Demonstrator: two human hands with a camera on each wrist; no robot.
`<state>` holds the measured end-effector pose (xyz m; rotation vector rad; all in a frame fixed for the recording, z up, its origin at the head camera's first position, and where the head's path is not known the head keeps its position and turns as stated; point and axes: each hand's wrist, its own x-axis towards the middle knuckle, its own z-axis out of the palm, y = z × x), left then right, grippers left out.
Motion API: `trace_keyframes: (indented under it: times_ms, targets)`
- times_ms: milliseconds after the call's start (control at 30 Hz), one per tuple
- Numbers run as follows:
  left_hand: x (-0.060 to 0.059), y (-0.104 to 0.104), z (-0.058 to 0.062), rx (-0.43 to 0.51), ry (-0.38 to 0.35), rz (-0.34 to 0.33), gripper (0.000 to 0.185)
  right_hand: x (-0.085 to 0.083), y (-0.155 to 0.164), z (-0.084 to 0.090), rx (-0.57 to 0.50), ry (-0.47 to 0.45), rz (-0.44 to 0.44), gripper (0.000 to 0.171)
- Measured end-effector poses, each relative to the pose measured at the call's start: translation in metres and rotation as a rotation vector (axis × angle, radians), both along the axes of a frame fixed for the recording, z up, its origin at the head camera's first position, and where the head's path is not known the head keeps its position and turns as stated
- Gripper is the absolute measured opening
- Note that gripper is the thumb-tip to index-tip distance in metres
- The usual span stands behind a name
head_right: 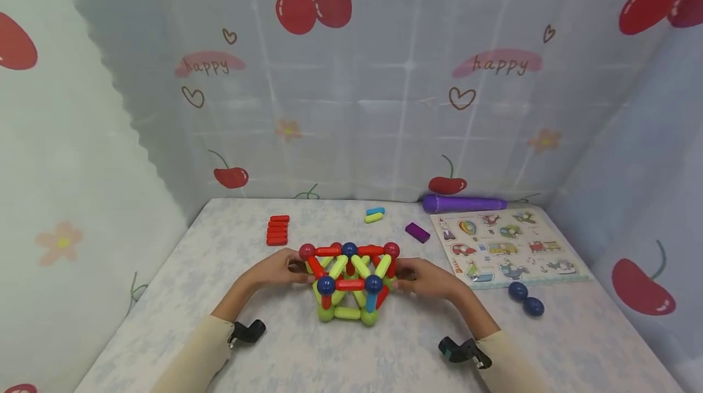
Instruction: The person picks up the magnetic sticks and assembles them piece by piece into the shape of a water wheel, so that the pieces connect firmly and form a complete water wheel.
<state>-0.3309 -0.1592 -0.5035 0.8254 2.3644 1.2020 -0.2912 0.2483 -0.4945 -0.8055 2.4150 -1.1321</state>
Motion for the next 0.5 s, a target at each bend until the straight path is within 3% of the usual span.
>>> trace_keyframes:
  times_ms: [267, 500]
  targets:
    - [0.0064, -0.0004, -0.0004, -0.025, -0.004, 0.037, 0.025, 0.0058, -0.0063, -0.0079, 0.005, -0.007, -0.087, 0.025]
    - [0.0023, 0.0025, -0.0032, -0.013, 0.004, 0.039, 0.022, 0.0029, -0.0056, -0.0056, -0.002, -0.005, -0.094, 0.024]
